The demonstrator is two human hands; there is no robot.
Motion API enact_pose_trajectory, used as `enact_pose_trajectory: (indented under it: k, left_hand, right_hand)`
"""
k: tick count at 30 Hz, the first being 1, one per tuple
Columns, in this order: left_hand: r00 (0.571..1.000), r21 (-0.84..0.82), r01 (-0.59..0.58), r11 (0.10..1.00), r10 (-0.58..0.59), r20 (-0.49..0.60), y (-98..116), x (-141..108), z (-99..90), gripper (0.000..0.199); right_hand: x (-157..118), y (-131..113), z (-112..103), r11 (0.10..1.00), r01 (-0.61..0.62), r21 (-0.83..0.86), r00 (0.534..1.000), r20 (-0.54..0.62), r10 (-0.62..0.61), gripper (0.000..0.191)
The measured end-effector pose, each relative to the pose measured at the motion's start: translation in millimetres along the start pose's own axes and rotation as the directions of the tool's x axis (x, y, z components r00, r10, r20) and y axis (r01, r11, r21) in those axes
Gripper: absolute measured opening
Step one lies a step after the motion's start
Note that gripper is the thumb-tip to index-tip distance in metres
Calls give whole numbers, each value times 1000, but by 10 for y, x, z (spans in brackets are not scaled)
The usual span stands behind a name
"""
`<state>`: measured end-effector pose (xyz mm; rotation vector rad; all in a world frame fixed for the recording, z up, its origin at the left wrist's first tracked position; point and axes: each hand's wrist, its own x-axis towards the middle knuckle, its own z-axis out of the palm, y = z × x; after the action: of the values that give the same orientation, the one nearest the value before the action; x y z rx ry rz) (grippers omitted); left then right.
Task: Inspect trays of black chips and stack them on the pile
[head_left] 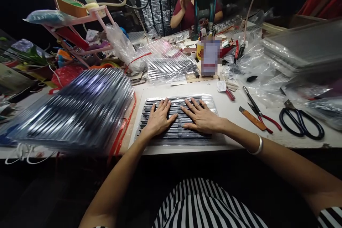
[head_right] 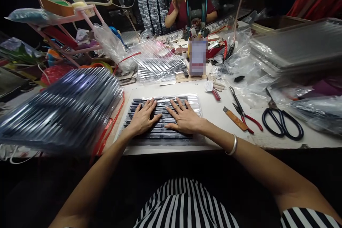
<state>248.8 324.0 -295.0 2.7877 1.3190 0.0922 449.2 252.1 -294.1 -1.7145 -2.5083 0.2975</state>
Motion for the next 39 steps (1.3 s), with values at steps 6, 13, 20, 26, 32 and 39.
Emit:
enact_pose_trajectory:
  k: [6,13,20,26,32,39]
  left_hand:
    - [998,-36,54,998,-54,-20,51,32,9,72]
    - [1000,-66,5,998,-3,29,40,32,-19,58]
    - [997,-60,-1,998,6,77,112,73,-64,53]
    - [997,66,-47,997,50,-55,273,150,29,63]
    - [996,54,-52,997,56,-69,313,169,86,67]
    - [989,-170,104,980,-120,-91,-537,-132,105,56]
  right_hand:
    - [42,274,-82,979,-179,101,974,-120,191,60]
    - [222,752,-141,854,-482,195,805,-286,519,47]
    - [247,674,-9,880,-442,173,821,-317,474,44]
    - [224,620,-77,933,-351,82,881,-309,358,50]
    - [102,363,-61,999,-31,22,996,-87,33,72]
    - [-186,470,-6,975,-201,93,973,-98,210,64]
